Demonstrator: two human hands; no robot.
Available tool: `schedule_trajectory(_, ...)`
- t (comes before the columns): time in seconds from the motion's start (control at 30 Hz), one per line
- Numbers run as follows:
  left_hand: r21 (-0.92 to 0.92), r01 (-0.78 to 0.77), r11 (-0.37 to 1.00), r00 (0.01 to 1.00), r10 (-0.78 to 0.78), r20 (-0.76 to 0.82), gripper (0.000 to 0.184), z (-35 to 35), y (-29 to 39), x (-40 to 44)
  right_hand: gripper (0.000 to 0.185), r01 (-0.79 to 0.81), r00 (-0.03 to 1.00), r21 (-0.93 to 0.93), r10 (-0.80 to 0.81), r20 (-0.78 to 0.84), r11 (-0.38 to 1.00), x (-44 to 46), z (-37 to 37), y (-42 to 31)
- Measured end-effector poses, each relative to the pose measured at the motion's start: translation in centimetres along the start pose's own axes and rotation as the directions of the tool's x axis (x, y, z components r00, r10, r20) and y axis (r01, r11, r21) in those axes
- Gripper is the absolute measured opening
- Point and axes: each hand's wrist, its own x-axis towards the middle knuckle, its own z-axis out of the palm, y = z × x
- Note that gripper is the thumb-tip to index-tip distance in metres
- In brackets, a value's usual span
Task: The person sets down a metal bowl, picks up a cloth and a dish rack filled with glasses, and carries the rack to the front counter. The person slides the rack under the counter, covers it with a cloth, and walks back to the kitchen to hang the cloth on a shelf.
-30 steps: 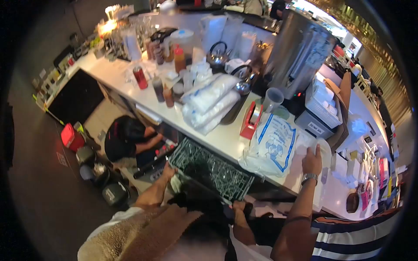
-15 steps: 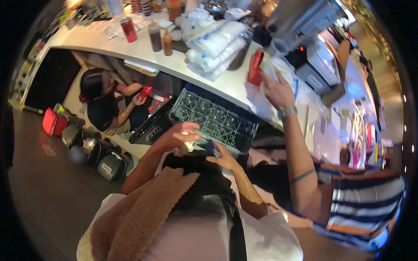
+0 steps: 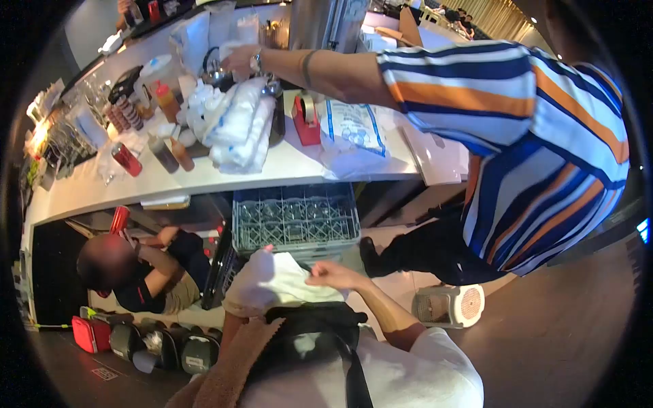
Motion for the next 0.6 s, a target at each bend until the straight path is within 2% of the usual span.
schedule_trajectory(0.03,0.066,-0.099,0.993,0.992,0.094,0.080,0.060,0.2,0.7,0.6,0.024,0.004,0.998,0.221,-0.018,0.062,0.975,0.0,0.3,1.9)
schedule_trajectory(0.07,0.115,-0.206,0.972,0.969,0.186,0.160,0.060,0.4,1.3,1.1,0.032,0.004,0.992,0.395,-0.054,0.114,0.919,-0.2,0.4,3.9)
schedule_trajectory(0.1,-0.313,-0.045,0.949,0.995,0.070,0.071,0.075,1.1,1.2,0.8,0.048,0.012,0.990,0.366,-0.062,0.126,0.930,-0.7,0.5,4.2)
schedule_trajectory(0.13,-0.689,0.082,0.720,0.996,-0.072,0.044,0.092,1.3,1.2,0.9,0.058,0.063,0.983,0.212,-0.097,0.154,0.975,-1.0,0.7,3.9)
schedule_trajectory(0.17,-0.682,0.070,0.728,0.998,-0.059,0.039,0.092,0.2,1.4,1.7,0.067,0.116,0.974,0.054,-0.124,0.187,0.992,-1.2,0.6,3.5)
schedule_trajectory(0.2,0.020,-0.001,1.000,0.977,-0.003,0.214,0.097,-1.6,1.5,2.4,0.067,0.127,0.973,0.048,-0.134,0.191,0.991,-1.1,0.2,2.2)
schedule_trajectory(0.23,-0.208,0.112,0.972,0.983,-0.078,0.164,0.097,-1.1,3.7,3.2,0.076,0.053,0.938,0.053,-0.068,0.340,0.997,-0.6,-0.2,0.6)
schedule_trajectory(0.27,-0.455,0.188,0.871,0.982,-0.152,0.113,0.096,-0.6,6.0,3.9,0.085,-0.022,0.878,0.047,-0.004,0.480,0.999,-0.1,-0.3,-0.4)
schedule_trajectory(0.3,-0.662,0.208,0.720,0.972,-0.225,0.061,0.095,-0.1,8.2,4.7,0.085,-0.014,0.878,0.045,-0.010,0.479,0.999,0.3,-0.3,-0.5)
schedule_trajectory(0.37,-0.712,0.087,0.697,0.995,-0.093,0.030,0.073,-0.6,9.4,5.9,0.092,0.179,0.936,0.038,-0.182,0.300,0.983,0.8,-0.7,-2.0)
schedule_trajectory(0.4,-0.555,0.076,0.829,0.990,-0.131,-0.059,0.073,-0.4,9.2,6.4,0.091,0.255,0.940,0.007,-0.250,0.234,0.967,0.8,-0.9,-2.7)
schedule_trajectory(0.43,-0.548,0.069,0.834,0.991,-0.118,-0.055,0.073,0.5,9.8,6.6,0.093,0.253,0.962,-0.094,-0.240,0.130,0.963,1.0,-0.5,-3.2)
schedule_trajectory(0.5,-0.686,-0.019,0.727,0.989,-0.088,-0.121,0.073,2.7,12.7,6.3,0.074,0.439,0.897,-0.195,-0.441,0.036,0.877,2.8,0.8,-2.9)
schedule_trajectory(0.57,-0.613,-0.068,0.788,0.993,-0.008,-0.119,0.067,3.0,14.0,6.0,0.046,0.459,0.887,-0.039,-0.455,0.070,0.888,6.4,1.5,-0.1)
schedule_trajectory(0.6,-0.473,-0.004,0.881,0.988,-0.070,-0.138,0.066,2.8,14.8,6.1,0.027,0.415,0.910,-0.050,-0.412,0.052,0.909,6.2,0.9,-0.9)
